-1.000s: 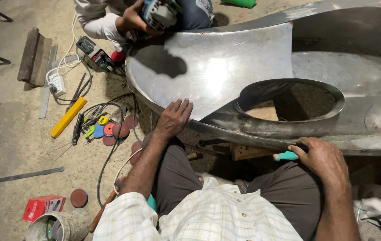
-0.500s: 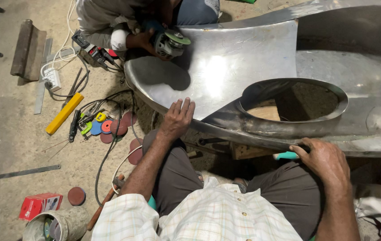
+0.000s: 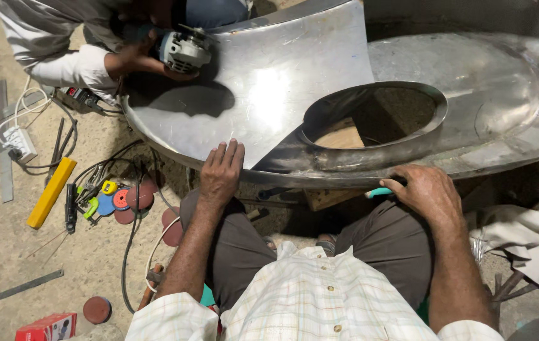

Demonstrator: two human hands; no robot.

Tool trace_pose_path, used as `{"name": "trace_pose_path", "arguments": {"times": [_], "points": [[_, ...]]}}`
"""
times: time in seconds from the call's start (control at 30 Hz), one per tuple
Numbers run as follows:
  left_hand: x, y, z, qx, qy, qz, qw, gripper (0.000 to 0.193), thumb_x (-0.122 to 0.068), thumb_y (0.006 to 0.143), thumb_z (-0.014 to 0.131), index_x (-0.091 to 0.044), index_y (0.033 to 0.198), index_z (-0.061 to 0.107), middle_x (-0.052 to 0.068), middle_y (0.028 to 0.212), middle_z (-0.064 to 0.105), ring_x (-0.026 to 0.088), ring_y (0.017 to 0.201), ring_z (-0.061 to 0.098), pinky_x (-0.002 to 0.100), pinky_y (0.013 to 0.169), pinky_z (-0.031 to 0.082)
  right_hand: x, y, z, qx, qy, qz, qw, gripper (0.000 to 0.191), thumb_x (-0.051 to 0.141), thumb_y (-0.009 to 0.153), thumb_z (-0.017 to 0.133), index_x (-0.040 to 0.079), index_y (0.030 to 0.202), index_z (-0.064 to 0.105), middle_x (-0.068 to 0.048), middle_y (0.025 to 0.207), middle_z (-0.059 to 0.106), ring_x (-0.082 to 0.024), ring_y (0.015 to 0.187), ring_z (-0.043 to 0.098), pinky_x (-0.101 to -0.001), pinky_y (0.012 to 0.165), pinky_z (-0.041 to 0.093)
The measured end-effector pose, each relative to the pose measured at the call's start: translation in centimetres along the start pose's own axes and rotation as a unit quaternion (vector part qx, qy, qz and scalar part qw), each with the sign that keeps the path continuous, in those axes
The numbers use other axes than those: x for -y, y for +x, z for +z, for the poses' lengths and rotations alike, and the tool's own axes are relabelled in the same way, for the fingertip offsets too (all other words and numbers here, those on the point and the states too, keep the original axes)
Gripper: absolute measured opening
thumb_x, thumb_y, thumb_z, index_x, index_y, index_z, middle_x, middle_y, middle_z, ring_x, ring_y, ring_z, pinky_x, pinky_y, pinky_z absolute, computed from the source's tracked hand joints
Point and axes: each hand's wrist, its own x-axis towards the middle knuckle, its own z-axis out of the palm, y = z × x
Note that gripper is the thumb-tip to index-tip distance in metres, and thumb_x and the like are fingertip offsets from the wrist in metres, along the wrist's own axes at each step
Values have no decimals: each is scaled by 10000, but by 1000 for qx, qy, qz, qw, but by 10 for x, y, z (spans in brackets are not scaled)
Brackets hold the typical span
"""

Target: The person places a green sheet over a curved metal piece, smooths it, and cuts it with scissors. The person then hammers the metal piece on a wooden block to shape it. Another person uses an angle grinder on the metal piece in the background.

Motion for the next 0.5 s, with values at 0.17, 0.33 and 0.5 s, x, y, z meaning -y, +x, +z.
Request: {"name": "trace_pose_path", "arguments": {"times": [0.17, 0.33, 0.5], "points": [[1, 4, -10, 14, -31, 2, 999, 454, -306, 928, 692, -12, 1273, 672, 208, 1293, 692, 377, 1183, 681, 502, 1006, 548, 0, 1, 0, -7, -5, -11, 1000, 386, 463, 867, 751, 120, 1038, 798, -135, 1003, 774, -345, 966, 723, -476, 880, 564], [-13, 12, -27, 12, -127, 19, 992, 552, -452, 926, 682, -20, 1270, 669, 215, 1293, 691, 373, 1177, 675, 538, 1039, 525, 6, 1, -1, 1, 4, 4, 1000, 342, 439, 872, 746, 159, 1056, 814, -119, 1032, 779, -349, 969, 727, -474, 868, 574], [-45, 55, -22, 68, -193, -34, 978, 629, -458, 994, 704, 37, 1368, 599, 270, 1386, 620, 392, 1231, 641, 547, 1057, 529, 8, 0, 1, 26, -9, 52, 998, 405, 499, 856, 762, 193, 1116, 813, -109, 1079, 788, -322, 988, 747, -463, 890, 586]]}}
